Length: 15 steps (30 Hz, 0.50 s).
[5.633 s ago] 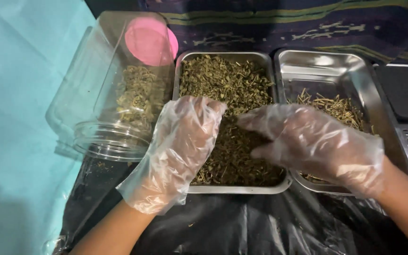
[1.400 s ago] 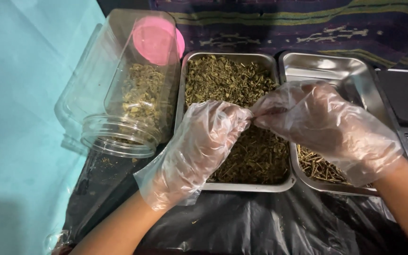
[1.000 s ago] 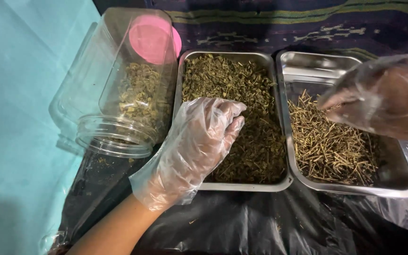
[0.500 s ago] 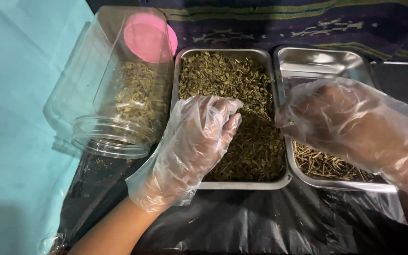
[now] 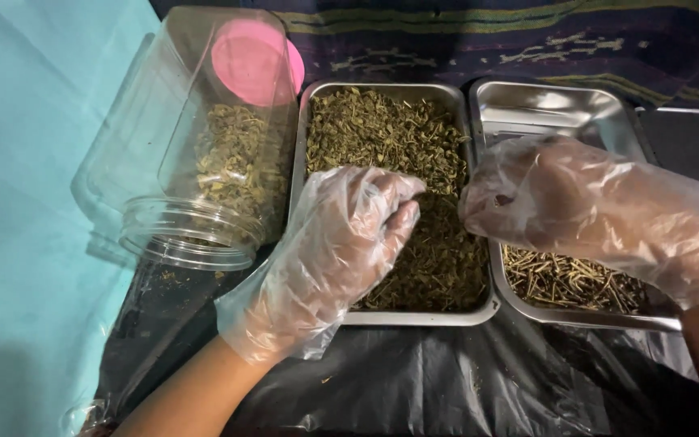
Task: Manually sorting dried tea leaves to remove stems and impurities using metal trays.
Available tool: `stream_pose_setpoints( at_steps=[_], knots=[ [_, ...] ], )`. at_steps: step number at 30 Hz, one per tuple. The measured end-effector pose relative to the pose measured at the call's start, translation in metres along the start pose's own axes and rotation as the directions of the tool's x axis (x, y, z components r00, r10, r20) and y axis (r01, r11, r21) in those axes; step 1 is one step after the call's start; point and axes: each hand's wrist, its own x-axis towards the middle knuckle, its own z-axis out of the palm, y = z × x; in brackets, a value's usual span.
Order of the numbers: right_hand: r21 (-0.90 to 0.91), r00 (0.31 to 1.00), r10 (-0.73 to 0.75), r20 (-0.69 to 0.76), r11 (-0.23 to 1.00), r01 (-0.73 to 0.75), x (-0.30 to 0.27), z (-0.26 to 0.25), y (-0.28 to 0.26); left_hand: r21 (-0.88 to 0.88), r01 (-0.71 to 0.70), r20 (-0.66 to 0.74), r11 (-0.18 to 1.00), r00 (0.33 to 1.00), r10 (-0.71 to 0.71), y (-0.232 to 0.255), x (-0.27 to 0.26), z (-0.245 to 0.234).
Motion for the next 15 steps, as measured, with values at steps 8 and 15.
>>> stream_pose_setpoints(
  at_steps=[8,15],
  knots=[
    [0.231,0.985,0.098,0.14,0.964,-0.128,0.003,-0.005,0.013,-0.286,0.079,0.247,0.955,0.969,-0.006,0.008,-0.004,-0.003],
    [-0.764,0.931,-0.363,0.033,-0.61,-0.21,0.003,0.113,0.057,-0.297,-0.106,0.032,0.949,0.992,0.121,-0.003,0.002,0.006]
  ],
)
